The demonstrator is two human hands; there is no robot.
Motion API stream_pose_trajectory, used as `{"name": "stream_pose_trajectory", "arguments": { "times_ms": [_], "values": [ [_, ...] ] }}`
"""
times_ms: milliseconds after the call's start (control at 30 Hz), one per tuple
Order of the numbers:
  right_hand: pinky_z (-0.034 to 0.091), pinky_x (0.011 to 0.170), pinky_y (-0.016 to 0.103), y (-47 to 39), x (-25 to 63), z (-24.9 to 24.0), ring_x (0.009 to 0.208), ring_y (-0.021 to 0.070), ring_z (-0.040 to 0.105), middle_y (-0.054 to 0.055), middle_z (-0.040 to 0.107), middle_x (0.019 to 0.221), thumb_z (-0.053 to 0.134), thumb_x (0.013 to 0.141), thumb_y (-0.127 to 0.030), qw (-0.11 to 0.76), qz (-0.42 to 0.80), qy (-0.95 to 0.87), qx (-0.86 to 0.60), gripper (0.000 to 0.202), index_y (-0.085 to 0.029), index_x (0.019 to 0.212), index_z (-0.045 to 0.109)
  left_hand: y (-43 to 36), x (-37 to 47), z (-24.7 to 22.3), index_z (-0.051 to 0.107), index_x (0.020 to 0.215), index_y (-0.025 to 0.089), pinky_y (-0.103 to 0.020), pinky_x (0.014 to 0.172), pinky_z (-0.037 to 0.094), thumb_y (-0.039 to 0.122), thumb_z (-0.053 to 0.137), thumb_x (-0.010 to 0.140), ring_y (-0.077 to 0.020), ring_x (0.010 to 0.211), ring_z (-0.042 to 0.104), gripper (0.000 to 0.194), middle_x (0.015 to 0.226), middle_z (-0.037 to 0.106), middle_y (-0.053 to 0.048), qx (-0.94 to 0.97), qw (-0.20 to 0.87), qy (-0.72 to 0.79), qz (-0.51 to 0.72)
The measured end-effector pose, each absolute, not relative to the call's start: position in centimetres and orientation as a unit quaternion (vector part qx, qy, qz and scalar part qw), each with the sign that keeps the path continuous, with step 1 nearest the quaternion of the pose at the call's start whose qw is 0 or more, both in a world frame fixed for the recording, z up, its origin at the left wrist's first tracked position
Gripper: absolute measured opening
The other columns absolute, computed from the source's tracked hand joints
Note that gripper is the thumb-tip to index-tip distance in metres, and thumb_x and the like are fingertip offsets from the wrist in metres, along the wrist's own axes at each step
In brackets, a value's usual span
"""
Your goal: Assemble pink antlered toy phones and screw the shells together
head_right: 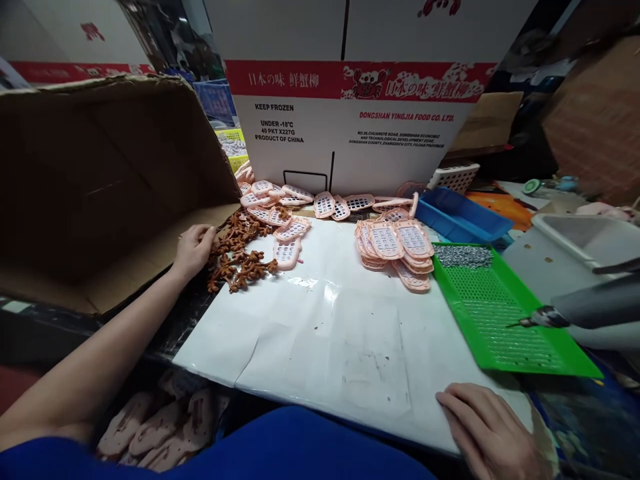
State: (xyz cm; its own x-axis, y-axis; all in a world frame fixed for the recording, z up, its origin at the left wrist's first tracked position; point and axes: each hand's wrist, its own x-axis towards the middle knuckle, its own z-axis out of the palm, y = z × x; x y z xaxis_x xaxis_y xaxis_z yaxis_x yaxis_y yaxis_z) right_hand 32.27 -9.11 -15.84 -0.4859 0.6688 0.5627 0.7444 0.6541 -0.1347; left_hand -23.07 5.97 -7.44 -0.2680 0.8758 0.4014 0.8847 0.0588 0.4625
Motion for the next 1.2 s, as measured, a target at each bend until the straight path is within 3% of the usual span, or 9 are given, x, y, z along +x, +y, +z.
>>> {"name": "stream_pose_trajectory", "arguments": {
  "times_ms": [100, 200, 367, 500, 667, 733, 833, 1100, 1200],
  "values": [
    [0.059, 0.062, 0.025, -8.1, 30.4, -13.3, 0.07, 0.0169, 0.071, 0.004, 0.075, 0.084, 0.058, 0.088, -0.019, 0.287, -0.047, -0.896, -0.336, 0.018, -0.024, 0.101, 0.07, 9.5, -22.7, -7.1, 0.066, 0.113, 0.019, -0.044, 0.115, 0.035, 0.045, 0.049, 0.085, -0.0286, 0.133, 0.048, 0.042, 0.135, 0.06, -0.014, -0.653, -0.01, -0.699, -0.292],
    [0.057, 0.065, 0.026, -6.0, 25.1, -9.1, 0.073, 0.0171, 0.071, 0.004, 0.075, 0.087, 0.052, 0.092, -0.014, 0.308, -0.017, -0.898, -0.314, 0.023, -0.025, 0.108, 0.065, 11.9, -22.3, -7.8, 0.066, 0.118, 0.018, -0.048, 0.116, 0.033, 0.046, 0.056, 0.082, -0.0328, 0.138, 0.044, 0.047, 0.144, 0.055, -0.015, -0.676, -0.034, -0.688, -0.262],
    [0.051, 0.07, 0.027, 2.8, 11.7, -3.2, 0.078, 0.0166, 0.067, 0.008, 0.073, 0.086, 0.048, 0.097, -0.017, 0.338, 0.036, -0.911, -0.235, 0.02, -0.017, 0.096, 0.067, 11.4, -23.0, -8.9, 0.068, 0.113, 0.018, -0.044, 0.109, 0.042, 0.048, 0.052, 0.084, -0.03, 0.121, 0.058, 0.045, 0.127, 0.065, -0.014, -0.683, -0.045, -0.68, -0.262],
    [0.046, 0.077, 0.028, 11.9, 0.6, -2.2, 0.087, 0.0163, 0.062, 0.007, 0.072, 0.098, 0.051, 0.094, -0.014, 0.235, 0.1, -0.934, -0.252, 0.016, -0.016, 0.095, 0.067, 10.2, -23.6, -8.8, 0.07, 0.096, 0.019, -0.041, 0.098, 0.049, 0.05, 0.055, 0.081, -0.0295, 0.106, 0.062, 0.038, 0.109, 0.068, -0.012, -0.668, -0.038, -0.688, -0.28],
    [0.039, 0.095, 0.036, 18.3, -8.6, -3.5, 0.112, 0.0222, 0.053, 0.012, 0.067, 0.119, 0.052, 0.092, -0.007, 0.132, 0.055, -0.959, -0.244, 0.022, -0.015, 0.104, 0.068, 9.8, -24.0, -7.9, 0.07, 0.083, 0.021, -0.038, 0.085, 0.05, 0.049, 0.057, 0.077, -0.026, 0.088, 0.062, 0.032, 0.09, 0.063, -0.007, -0.647, -0.047, -0.703, -0.293],
    [0.033, 0.103, 0.042, 19.4, -9.9, -4.0, 0.12, 0.0251, 0.047, 0.011, 0.067, 0.12, 0.054, 0.091, -0.009, 0.098, 0.03, -0.971, -0.215, 0.02, -0.015, 0.103, 0.069, 9.8, -24.2, -7.5, 0.068, 0.078, 0.022, -0.036, 0.08, 0.05, 0.049, 0.057, 0.075, -0.0246, 0.082, 0.06, 0.03, 0.083, 0.062, -0.006, -0.639, -0.059, -0.708, -0.297],
    [0.029, 0.104, 0.047, 20.4, -9.6, -4.1, 0.117, 0.0274, 0.048, 0.014, 0.068, 0.114, 0.05, 0.09, -0.008, 0.044, -0.021, -0.98, -0.193, 0.024, -0.013, 0.102, 0.069, 9.8, -24.3, -7.0, 0.062, 0.07, 0.022, -0.034, 0.076, 0.047, 0.051, 0.057, 0.073, -0.0227, 0.078, 0.059, 0.03, 0.077, 0.062, -0.004, -0.625, -0.085, -0.713, -0.305],
    [0.029, 0.1, 0.043, 21.9, -6.0, -1.3, 0.094, 0.0214, 0.054, 0.007, 0.069, 0.092, 0.054, 0.094, -0.029, -0.014, -0.075, -0.985, -0.153, 0.022, -0.016, 0.099, 0.071, 9.7, -23.8, -6.8, 0.052, 0.06, 0.022, -0.029, 0.058, 0.035, 0.061, 0.053, 0.066, -0.0165, 0.058, 0.047, 0.039, 0.056, 0.053, 0.0, -0.564, -0.166, -0.732, -0.345],
    [0.029, 0.104, 0.044, 21.3, -7.4, -1.3, 0.098, 0.0226, 0.057, 0.009, 0.07, 0.099, 0.057, 0.09, -0.017, -0.002, -0.071, -0.979, -0.191, 0.018, -0.014, 0.101, 0.071, 9.5, -23.5, -6.7, 0.051, 0.057, 0.022, -0.027, 0.053, 0.034, 0.06, 0.053, 0.062, -0.0145, 0.054, 0.044, 0.038, 0.053, 0.051, 0.001, -0.56, -0.206, -0.718, -0.359]
  ]
}}
